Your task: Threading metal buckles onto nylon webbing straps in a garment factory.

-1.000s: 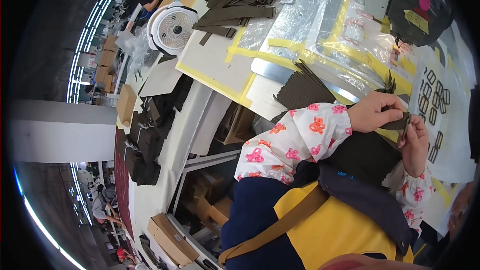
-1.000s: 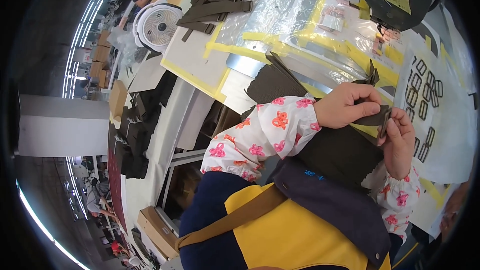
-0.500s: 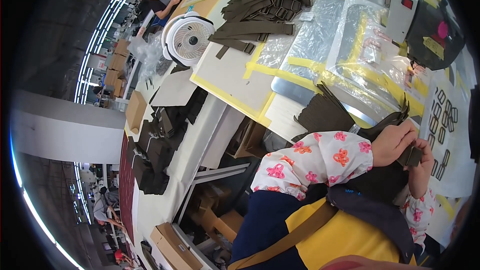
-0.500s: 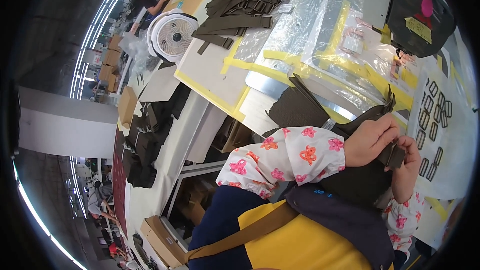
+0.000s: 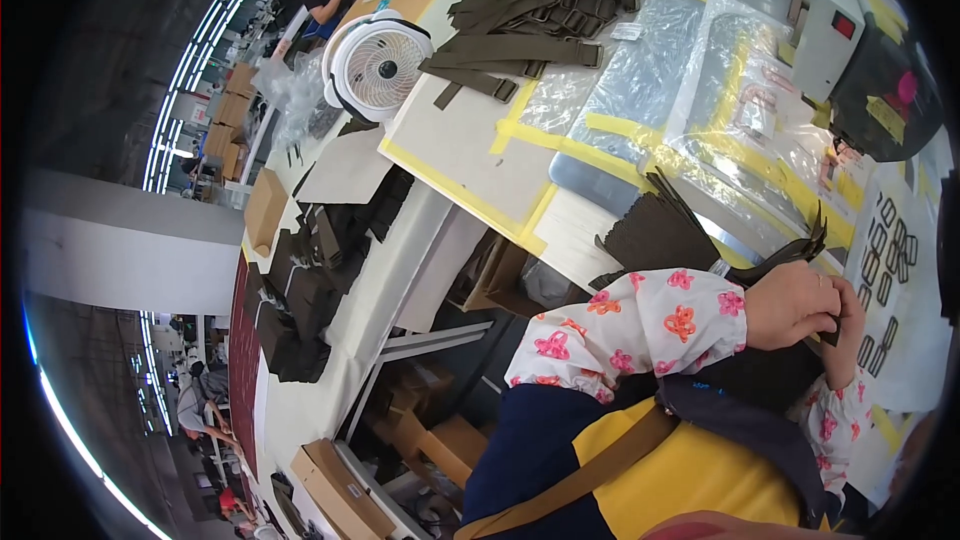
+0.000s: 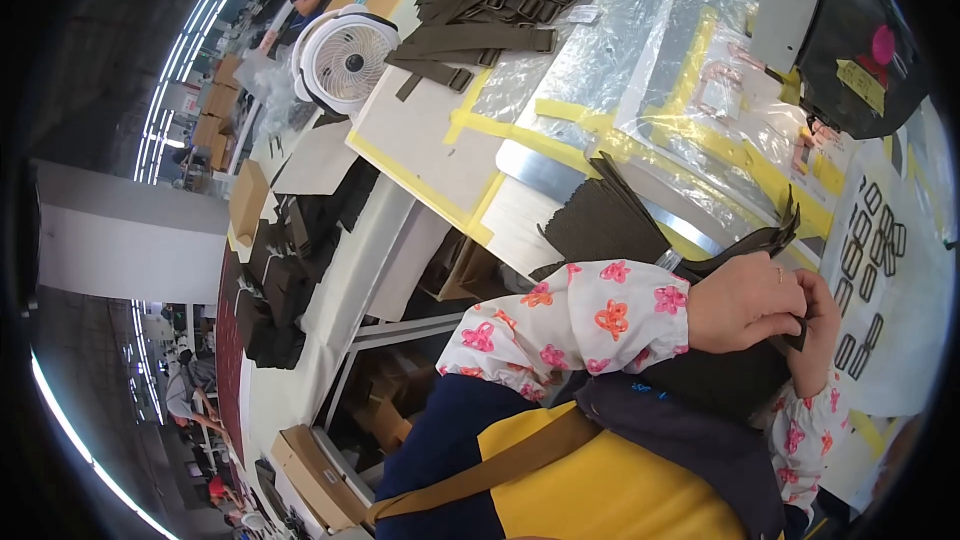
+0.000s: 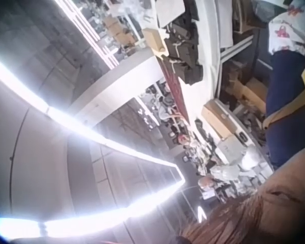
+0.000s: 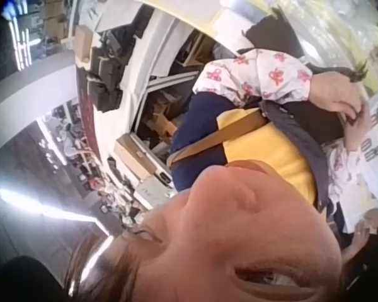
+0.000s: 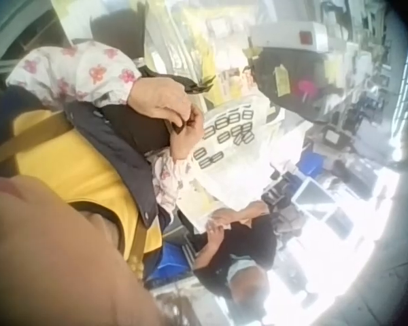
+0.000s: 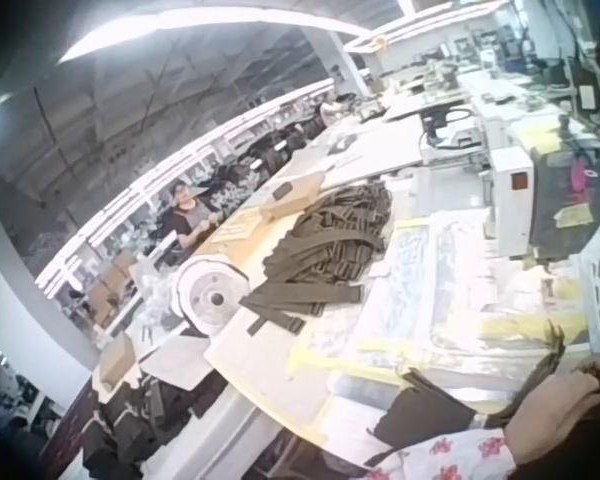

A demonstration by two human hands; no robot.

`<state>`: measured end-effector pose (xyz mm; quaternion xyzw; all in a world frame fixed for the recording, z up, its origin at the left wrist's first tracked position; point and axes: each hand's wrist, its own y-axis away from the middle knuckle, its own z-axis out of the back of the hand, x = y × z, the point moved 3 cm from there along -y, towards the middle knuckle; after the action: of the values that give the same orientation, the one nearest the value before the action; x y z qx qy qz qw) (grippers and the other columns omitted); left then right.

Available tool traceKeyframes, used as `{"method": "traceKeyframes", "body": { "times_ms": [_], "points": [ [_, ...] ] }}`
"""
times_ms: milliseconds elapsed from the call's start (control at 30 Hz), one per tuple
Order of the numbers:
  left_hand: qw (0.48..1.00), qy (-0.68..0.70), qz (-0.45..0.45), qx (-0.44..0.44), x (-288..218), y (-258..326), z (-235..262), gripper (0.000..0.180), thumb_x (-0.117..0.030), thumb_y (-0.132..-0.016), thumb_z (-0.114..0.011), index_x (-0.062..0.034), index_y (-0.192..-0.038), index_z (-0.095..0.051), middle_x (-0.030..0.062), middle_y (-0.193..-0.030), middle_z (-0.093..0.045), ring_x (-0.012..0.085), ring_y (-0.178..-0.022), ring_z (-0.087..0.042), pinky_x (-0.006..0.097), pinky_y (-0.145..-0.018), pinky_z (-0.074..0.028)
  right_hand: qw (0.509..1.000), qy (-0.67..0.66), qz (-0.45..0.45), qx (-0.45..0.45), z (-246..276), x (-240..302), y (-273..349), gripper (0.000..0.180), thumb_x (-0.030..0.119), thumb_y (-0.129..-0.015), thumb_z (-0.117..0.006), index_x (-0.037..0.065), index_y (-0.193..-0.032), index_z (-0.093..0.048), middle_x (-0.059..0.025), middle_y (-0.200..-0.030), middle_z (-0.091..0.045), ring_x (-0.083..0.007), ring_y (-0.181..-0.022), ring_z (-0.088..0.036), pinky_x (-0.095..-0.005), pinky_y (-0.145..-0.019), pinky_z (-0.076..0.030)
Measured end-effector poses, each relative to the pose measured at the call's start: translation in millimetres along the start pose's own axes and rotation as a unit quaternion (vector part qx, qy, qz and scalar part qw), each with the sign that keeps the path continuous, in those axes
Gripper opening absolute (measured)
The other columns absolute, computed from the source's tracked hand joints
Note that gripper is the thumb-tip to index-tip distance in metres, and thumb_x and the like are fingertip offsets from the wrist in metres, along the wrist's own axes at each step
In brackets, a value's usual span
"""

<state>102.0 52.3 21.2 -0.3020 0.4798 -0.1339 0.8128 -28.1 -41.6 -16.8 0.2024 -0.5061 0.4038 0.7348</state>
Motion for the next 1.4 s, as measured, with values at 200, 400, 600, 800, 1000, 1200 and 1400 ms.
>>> {"method": "traceKeyframes", "body": {
  "times_ms": [200,400,600,800,1000,1200,1400],
  "points": [
    [0.983,-0.048,0.168,0.063,23,3,7,0.013,-0.013,-0.074,-0.060,-0.0044,-0.075,-0.051,0.0127,-0.069,-0.056,0.0345,-0.066,-0.056,0.042,-0.058,-0.042,0.951,-0.236,-0.195,0.034,-13,0,-9,0.007,0.010,-0.086,-0.045,0.004,-0.088,-0.043,-0.0011,-0.078,-0.049,-0.0058,-0.067,-0.050,-0.0186,-0.052,-0.042],
    [0.979,0.010,0.192,0.063,26,2,9,0.016,-0.014,-0.074,-0.059,-0.0028,-0.080,-0.049,0.0144,-0.066,-0.057,0.0352,-0.066,-0.056,0.043,-0.058,-0.043,0.976,-0.161,-0.139,0.045,-14,9,-3,0.006,0.007,-0.088,-0.046,0.003,-0.089,-0.042,-0.0014,-0.079,-0.050,-0.0057,-0.065,-0.050,-0.0189,-0.054,-0.043],
    [0.973,-0.028,0.208,0.101,25,3,2,0.021,-0.010,-0.073,-0.058,-0.0028,-0.088,-0.045,0.0165,-0.066,-0.058,0.0368,-0.066,-0.057,0.045,-0.058,-0.043,0.978,-0.139,-0.155,0.020,-18,16,6,0.010,-0.003,-0.083,-0.048,0.002,-0.089,-0.041,-0.0013,-0.080,-0.050,-0.0055,-0.068,-0.052,-0.0187,-0.056,-0.044],
    [0.970,-0.010,0.193,0.147,27,4,3,0.023,-0.008,-0.071,-0.056,-0.0024,-0.090,-0.044,0.0173,-0.066,-0.058,0.0380,-0.066,-0.056,0.046,-0.058,-0.042,0.980,-0.130,-0.152,0.011,-19,13,9,0.016,-0.006,-0.080,-0.051,0.003,-0.087,-0.040,-0.0002,-0.078,-0.048,-0.0045,-0.066,-0.051,-0.0178,-0.057,-0.044],
    [0.973,0.010,0.183,0.141,28,5,1,0.022,-0.006,-0.068,-0.056,-0.0017,-0.088,-0.045,0.0181,-0.064,-0.057,0.0393,-0.067,-0.056,0.047,-0.058,-0.042,0.981,-0.135,-0.140,0.011,-18,12,11,0.014,-0.004,-0.081,-0.051,0.003,-0.087,-0.040,0.0001,-0.078,-0.046,-0.0046,-0.063,-0.049,-0.0177,-0.056,-0.043],
    [0.993,0.031,0.114,0.015,33,6,-1,0.023,-0.004,-0.068,-0.054,-0.0008,-0.090,-0.047,0.0198,-0.087,-0.057,0.0370,-0.068,-0.057,0.043,-0.059,-0.045,0.971,-0.174,-0.162,0.036,-10,16,9,0.011,0.005,-0.084,-0.051,0.004,-0.087,-0.041,-0.0003,-0.075,-0.046,-0.0063,-0.059,-0.050,-0.0192,-0.054,-0.043],
    [0.967,0.176,0.164,0.087,25,1,6,0.029,-0.013,-0.069,-0.060,0.0003,-0.093,-0.050,0.0193,-0.090,-0.056,0.0347,-0.071,-0.058,0.039,-0.065,-0.046,0.920,-0.338,-0.191,0.054,-7,11,11,0.014,0.002,-0.079,-0.049,0.008,-0.081,-0.037,0.0006,-0.070,-0.044,-0.0056,-0.050,-0.043,-0.0174,-0.045,-0.035]
  ]
}}
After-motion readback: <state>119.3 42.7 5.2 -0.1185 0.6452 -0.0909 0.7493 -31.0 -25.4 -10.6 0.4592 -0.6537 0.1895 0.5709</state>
